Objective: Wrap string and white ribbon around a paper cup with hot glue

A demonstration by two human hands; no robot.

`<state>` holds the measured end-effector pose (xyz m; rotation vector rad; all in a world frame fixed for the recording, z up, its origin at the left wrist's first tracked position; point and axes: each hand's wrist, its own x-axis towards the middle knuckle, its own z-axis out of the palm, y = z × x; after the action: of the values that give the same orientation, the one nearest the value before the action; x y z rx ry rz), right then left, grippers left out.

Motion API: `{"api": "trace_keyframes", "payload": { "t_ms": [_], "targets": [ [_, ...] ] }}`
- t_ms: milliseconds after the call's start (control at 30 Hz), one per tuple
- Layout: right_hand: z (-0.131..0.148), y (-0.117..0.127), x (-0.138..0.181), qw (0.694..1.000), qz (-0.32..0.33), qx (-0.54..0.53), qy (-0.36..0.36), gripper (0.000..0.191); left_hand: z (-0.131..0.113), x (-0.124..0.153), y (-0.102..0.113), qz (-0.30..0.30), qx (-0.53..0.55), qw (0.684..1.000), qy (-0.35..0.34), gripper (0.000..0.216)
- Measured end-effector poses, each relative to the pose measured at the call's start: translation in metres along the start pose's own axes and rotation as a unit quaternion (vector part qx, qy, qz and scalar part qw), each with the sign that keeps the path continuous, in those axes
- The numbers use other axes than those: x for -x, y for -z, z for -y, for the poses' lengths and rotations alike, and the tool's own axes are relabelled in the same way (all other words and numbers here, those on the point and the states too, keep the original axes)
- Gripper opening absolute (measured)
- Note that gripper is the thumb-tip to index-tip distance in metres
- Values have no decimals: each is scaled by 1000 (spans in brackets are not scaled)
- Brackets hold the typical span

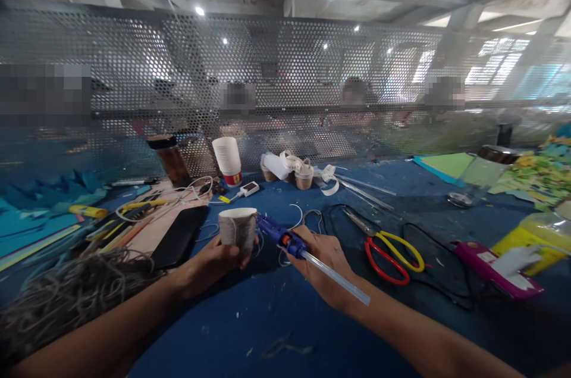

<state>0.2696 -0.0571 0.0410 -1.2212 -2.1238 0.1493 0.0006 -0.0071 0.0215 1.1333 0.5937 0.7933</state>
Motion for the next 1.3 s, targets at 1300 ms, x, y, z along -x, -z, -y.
{"api": "trace_keyframes", "payload": {
  "t_ms": [1300],
  "targets": [
    [8,0,1,999,11,-40,-12,10,5,-4,-3,-25,3,1000,-13,37]
  ]
}}
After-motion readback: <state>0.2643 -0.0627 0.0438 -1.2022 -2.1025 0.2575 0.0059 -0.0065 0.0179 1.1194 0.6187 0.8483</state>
